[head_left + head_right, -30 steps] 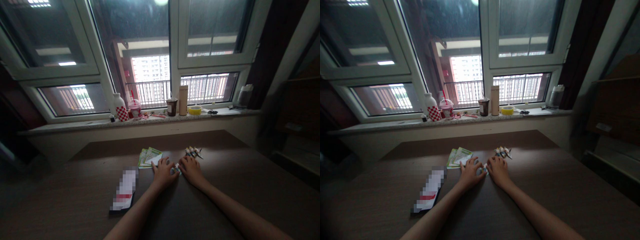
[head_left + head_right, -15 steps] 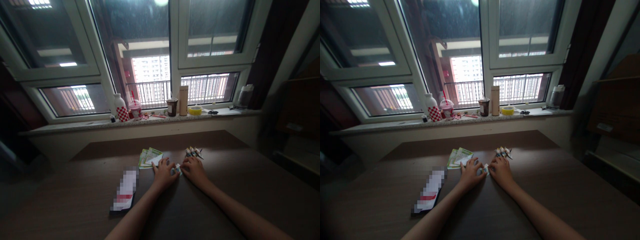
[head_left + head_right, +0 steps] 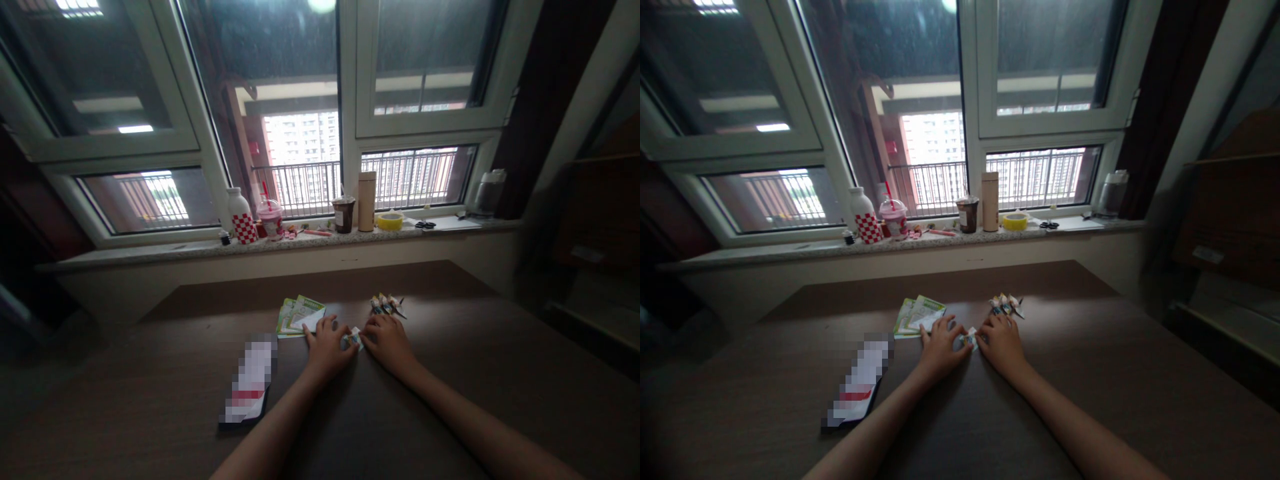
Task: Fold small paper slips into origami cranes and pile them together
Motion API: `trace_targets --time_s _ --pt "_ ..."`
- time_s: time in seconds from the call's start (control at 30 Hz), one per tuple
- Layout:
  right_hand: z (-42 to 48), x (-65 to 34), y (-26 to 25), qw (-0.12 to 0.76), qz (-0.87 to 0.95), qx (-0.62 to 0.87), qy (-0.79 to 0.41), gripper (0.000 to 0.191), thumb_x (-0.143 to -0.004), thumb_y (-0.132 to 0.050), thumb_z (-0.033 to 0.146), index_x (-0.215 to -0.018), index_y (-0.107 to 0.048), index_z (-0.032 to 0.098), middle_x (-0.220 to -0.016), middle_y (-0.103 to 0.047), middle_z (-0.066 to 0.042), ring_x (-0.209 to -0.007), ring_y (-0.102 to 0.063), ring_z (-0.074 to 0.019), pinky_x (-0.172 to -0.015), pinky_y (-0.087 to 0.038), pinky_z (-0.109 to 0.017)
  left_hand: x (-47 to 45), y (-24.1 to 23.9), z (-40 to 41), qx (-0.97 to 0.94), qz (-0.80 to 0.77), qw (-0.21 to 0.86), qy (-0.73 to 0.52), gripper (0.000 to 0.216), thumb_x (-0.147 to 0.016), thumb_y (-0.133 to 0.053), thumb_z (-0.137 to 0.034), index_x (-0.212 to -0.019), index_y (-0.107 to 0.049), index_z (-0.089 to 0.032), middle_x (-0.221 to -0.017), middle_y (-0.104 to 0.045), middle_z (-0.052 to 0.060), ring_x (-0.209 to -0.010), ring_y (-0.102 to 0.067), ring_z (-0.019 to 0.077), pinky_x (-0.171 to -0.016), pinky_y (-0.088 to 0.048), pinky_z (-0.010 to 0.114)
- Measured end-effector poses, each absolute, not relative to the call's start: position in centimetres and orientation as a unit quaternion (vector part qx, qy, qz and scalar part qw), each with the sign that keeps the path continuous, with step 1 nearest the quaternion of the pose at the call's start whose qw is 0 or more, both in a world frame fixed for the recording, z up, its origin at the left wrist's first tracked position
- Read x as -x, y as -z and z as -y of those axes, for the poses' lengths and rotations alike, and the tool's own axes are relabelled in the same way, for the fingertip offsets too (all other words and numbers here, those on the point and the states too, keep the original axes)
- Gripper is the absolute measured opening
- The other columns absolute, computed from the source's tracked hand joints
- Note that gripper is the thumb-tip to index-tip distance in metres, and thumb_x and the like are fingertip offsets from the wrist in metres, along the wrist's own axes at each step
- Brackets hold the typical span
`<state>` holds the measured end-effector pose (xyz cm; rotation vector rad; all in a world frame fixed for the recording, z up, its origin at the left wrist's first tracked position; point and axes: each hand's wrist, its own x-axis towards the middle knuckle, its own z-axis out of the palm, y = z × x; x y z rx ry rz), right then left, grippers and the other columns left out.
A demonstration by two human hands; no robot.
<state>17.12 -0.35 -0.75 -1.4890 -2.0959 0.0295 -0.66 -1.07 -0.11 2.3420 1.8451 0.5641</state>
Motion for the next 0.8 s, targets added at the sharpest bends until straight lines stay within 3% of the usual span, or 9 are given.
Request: trace_targets --time_s 0.47,0.6,0.8 --pt "-0.14 -17.24 0.92 0.281 0.777 0.563 -0.019 0.017 -0.089 -0.059 0.033 -0.087 -0.075 0.028 -0.102 -0.067 -0.002 -0.105 -0.058 -0.0224 -0.1 -0.033 -0.042 0.3 -0.02 1.07 -0.758 -0.624 0.041 -0.187 0.032 -0.084 -0.058 -0.055 -0.107 -0.066 -0.034 -0.146 -0.046 0.005 -0.139 -0.033 0.0312 -0.11 0.0 0.074" --pt "-0.09 -17.17 0.85 0.278 0.777 0.564 -0.017 0.017 -0.089 -0.059 0.034 -0.088 -0.075 0.028 -0.102 -0.067 -0.003 -0.105 -0.058 -0.0227 -0.099 -0.033 -0.043 0.3 -0.24 1.13 -0.753 -0.626 0.059 -0.196 0.034 -0.082 -0.061 -0.053 -0.113 -0.065 -0.038 -0.145 -0.047 0.005 -0.139 -0.033 0.0297 -0.11 -0.002 0.073" --pt "0.07 -17.04 0.77 0.278 0.774 0.57 -0.016 0.018 -0.089 -0.058 0.033 -0.086 -0.074 0.027 -0.103 -0.067 -0.002 -0.105 -0.057 -0.0223 -0.1 -0.032 -0.044 0.46 -0.07 1.02 -0.758 -0.616 0.063 -0.205 0.028 -0.081 -0.063 -0.053 -0.106 -0.068 -0.042 -0.145 -0.046 0.004 -0.139 -0.032 0.0308 -0.108 -0.003 0.075"
